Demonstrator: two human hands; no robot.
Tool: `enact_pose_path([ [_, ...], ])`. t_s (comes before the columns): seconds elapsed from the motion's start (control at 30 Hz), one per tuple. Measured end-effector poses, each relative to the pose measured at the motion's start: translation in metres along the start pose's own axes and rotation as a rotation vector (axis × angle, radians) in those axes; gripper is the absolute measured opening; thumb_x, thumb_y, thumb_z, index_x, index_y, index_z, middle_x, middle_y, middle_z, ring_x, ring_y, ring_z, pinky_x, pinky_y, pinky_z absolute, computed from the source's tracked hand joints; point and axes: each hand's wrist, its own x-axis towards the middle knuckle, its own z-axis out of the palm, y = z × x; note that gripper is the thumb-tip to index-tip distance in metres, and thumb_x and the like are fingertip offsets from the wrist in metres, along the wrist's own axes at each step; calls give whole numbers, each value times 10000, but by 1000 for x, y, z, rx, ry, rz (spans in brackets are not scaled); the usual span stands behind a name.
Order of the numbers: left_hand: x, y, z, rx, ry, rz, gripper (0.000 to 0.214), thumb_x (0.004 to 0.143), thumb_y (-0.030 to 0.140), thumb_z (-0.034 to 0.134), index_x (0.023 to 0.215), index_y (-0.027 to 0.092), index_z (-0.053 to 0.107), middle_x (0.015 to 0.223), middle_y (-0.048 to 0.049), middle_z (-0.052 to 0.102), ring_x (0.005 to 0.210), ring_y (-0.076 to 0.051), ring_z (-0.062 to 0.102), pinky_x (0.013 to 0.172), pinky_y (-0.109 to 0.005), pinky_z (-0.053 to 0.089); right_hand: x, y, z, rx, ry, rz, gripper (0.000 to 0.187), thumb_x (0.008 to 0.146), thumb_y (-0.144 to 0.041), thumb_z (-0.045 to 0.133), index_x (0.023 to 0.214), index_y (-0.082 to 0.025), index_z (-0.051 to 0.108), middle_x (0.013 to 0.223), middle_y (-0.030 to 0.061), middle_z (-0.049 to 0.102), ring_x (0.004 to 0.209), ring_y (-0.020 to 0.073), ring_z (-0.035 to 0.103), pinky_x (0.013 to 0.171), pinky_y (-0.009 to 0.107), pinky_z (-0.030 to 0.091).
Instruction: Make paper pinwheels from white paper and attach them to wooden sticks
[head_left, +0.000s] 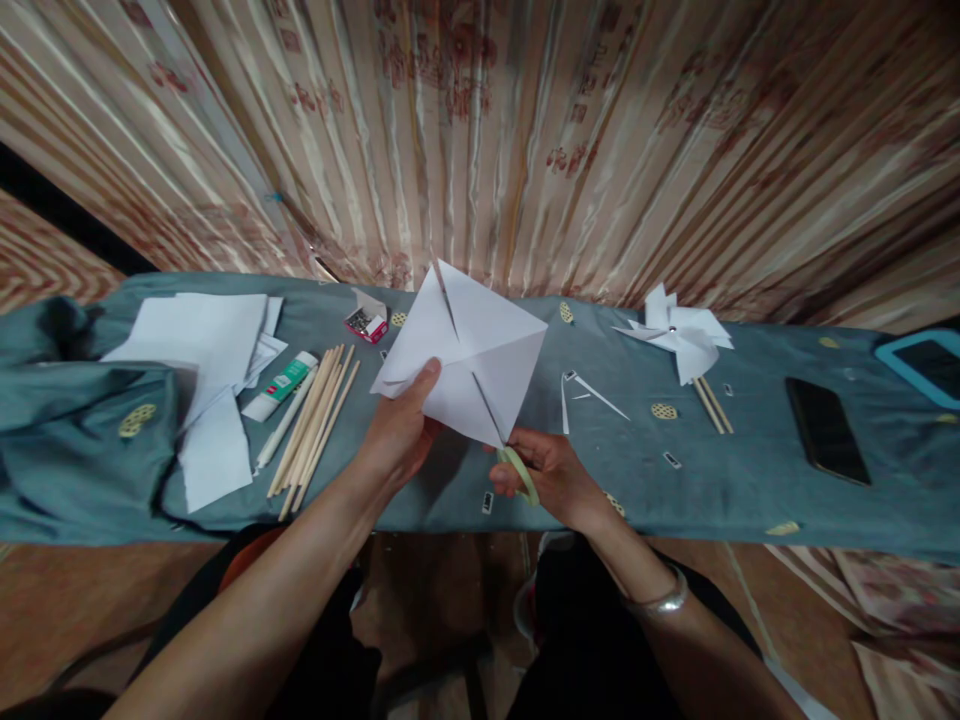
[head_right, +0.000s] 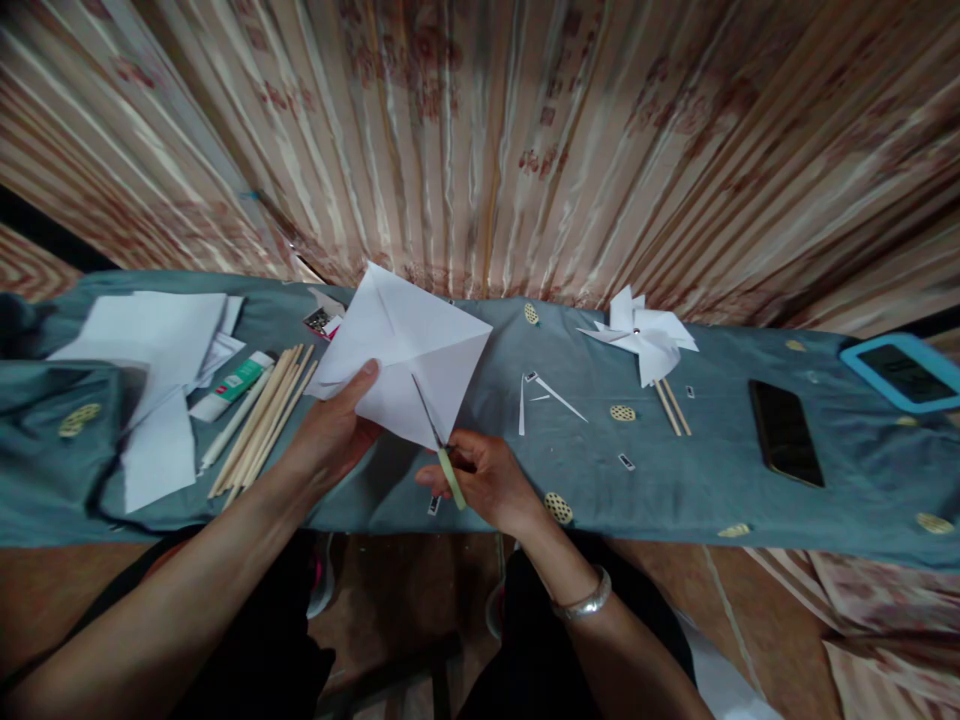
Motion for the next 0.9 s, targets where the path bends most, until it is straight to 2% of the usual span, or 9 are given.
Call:
enact_pose_path([
  [0.3,-1,-1,0,4,-4,0,267,811,98,676,1075,138,667,846,-17,729,628,-98,649,736,-259,597,1,1,1,-14,-13,-40,428,584,-498,836,788,-165,661,569,-34,607,520,99,544,479,217,412],
  [0.63,0,-1,-2,12,-18,9,270,820,109,668,1087,146,661,883,-19,728,660,-109,651,782,-283,589,2,-3,4,65,24,17,446,493,-426,884,764,-163,645,516,-53,623,456,80,533,459,207,408],
  [0.9,-2,1,-1,2,-19,4,243,838,96,647,1076,141,655,852,-11,723,645,-95,641,753,-255,594,3,-2,6,88,44,21,455,479,-424,887,759,-158,647,489,-49,625,431,81,535,443,207,403],
])
